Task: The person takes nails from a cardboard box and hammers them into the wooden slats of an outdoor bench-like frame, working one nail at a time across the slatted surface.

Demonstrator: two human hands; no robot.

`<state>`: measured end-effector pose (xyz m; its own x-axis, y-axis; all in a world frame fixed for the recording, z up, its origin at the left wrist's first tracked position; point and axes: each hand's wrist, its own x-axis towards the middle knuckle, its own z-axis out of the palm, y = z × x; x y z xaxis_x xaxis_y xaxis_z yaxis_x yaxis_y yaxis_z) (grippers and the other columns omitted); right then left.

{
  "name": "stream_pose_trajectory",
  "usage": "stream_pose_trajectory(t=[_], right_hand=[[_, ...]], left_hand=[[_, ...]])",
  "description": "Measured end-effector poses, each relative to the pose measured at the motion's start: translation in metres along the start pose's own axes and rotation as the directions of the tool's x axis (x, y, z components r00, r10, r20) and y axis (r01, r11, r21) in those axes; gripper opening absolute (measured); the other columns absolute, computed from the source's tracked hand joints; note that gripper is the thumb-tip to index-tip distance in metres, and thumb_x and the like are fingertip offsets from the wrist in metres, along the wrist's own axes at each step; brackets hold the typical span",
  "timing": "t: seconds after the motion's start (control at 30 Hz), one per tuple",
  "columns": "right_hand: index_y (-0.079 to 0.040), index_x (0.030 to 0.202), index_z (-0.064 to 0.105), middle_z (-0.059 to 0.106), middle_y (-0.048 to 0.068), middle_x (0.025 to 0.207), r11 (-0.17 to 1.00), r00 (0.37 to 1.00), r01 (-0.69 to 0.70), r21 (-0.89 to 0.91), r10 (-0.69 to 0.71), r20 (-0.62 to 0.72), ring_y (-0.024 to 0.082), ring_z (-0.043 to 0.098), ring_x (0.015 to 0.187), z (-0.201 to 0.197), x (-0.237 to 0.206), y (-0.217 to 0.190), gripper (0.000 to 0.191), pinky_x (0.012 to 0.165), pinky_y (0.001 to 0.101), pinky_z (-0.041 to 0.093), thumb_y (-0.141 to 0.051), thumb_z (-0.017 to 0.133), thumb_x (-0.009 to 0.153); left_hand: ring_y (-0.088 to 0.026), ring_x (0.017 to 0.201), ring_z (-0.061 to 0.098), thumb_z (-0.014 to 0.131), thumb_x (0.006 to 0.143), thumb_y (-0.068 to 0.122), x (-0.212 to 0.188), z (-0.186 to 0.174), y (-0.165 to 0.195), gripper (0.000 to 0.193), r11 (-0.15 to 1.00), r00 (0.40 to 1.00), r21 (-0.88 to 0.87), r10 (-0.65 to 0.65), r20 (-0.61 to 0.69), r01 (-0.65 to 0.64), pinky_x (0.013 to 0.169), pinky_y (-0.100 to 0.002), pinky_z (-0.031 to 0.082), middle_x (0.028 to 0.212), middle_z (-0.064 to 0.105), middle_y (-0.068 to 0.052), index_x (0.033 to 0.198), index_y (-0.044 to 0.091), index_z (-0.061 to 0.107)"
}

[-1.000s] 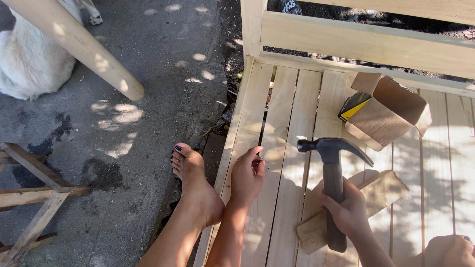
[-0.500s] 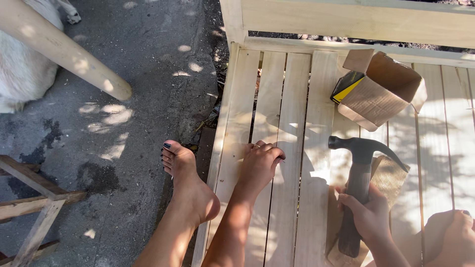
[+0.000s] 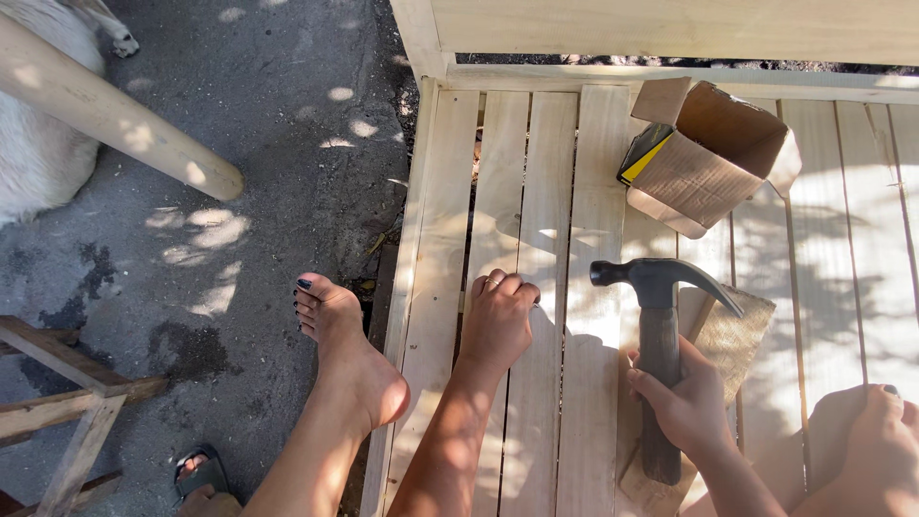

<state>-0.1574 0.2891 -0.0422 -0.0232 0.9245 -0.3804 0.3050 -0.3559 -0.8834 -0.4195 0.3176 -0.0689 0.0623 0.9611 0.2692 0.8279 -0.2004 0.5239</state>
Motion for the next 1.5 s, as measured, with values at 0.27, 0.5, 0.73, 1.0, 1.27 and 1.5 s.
stream_pose_trajectory(t=[0.27, 0.5, 0.73, 1.0, 1.27, 1.5], right_hand=[[0.005, 0.107, 0.064, 0.072, 0.012, 0.091, 0.994, 1.0, 0.026, 0.109, -0.026, 0.0, 0.018, 0.068, 0.066, -0.001, 0.003, 0.009, 0.027, 0.063, 0.0338, 0.056, 0.002, 0.07, 0.081], [0.006, 0.108, 0.062, 0.071, 0.013, 0.089, 0.982, 1.0, 0.028, 0.185, -0.029, 0.005, 0.018, 0.068, 0.067, -0.002, 0.002, 0.016, 0.028, 0.067, 0.0337, 0.057, 0.005, 0.071, 0.082], [0.004, 0.108, 0.06, 0.069, 0.012, 0.087, 0.968, 0.992, 0.115, 0.225, -0.125, 0.031, 0.017, 0.07, 0.07, -0.003, 0.002, 0.02, 0.026, 0.086, 0.0321, 0.06, 0.005, 0.07, 0.083], [0.004, 0.106, 0.06, 0.07, 0.014, 0.089, 0.97, 1.0, 0.009, 0.242, -0.014, 0.022, 0.019, 0.069, 0.068, -0.002, 0.0, 0.015, 0.026, 0.065, 0.035, 0.057, 0.005, 0.07, 0.082], [0.005, 0.105, 0.06, 0.07, 0.013, 0.085, 0.972, 0.992, 0.105, 0.212, -0.117, 0.047, 0.018, 0.07, 0.068, -0.003, 0.002, 0.019, 0.023, 0.082, 0.0321, 0.061, 0.005, 0.07, 0.084], [-0.002, 0.108, 0.059, 0.07, 0.008, 0.08, 1.0, 0.998, -0.021, -0.008, 0.021, 0.064, 0.016, 0.073, 0.064, 0.005, -0.008, -0.026, 0.029, 0.062, 0.0334, 0.056, -0.012, 0.072, 0.084]], left_hand=[[-0.028, 0.108, 0.061, 0.064, 0.083, -0.001, -0.003, 0.014, 0.005, 0.019, 0.998, 0.999, -0.051, 0.033, -0.025, -0.035, 0.101, -0.042, 0.045, 0.099, 0.072, -0.006, 0.095, 0.008, 0.076], [-0.027, 0.097, 0.068, 0.066, 0.09, 0.002, -0.023, 0.03, 0.01, 0.029, 0.988, 0.984, -0.154, -0.051, -0.168, 0.025, 0.107, -0.045, 0.044, 0.096, 0.071, -0.007, 0.118, 0.01, 0.067], [-0.02, 0.085, 0.07, 0.071, 0.094, 0.01, -0.027, 0.031, 0.005, 0.015, 0.982, 0.935, -0.182, -0.113, -0.337, 0.053, 0.122, -0.058, 0.028, 0.092, 0.074, 0.001, 0.108, 0.014, 0.068], [-0.016, 0.084, 0.068, 0.072, 0.091, 0.016, -0.027, 0.025, 0.007, 0.005, 0.966, 0.928, -0.191, -0.224, -0.297, 0.172, 0.124, -0.054, 0.015, 0.08, 0.072, 0.007, 0.092, 0.021, 0.073], [-0.016, 0.087, 0.068, 0.073, 0.09, 0.017, -0.026, 0.027, 0.006, 0.005, 0.973, 0.934, -0.172, -0.201, -0.296, 0.155, 0.124, -0.054, 0.015, 0.08, 0.072, 0.008, 0.09, 0.022, 0.072], [-0.02, 0.091, 0.068, 0.074, 0.082, 0.01, -0.021, 0.025, 0.009, 0.034, 0.974, 0.95, -0.188, -0.177, -0.257, 0.13, 0.122, -0.06, 0.017, 0.081, 0.074, 0.008, 0.114, 0.014, 0.062]])
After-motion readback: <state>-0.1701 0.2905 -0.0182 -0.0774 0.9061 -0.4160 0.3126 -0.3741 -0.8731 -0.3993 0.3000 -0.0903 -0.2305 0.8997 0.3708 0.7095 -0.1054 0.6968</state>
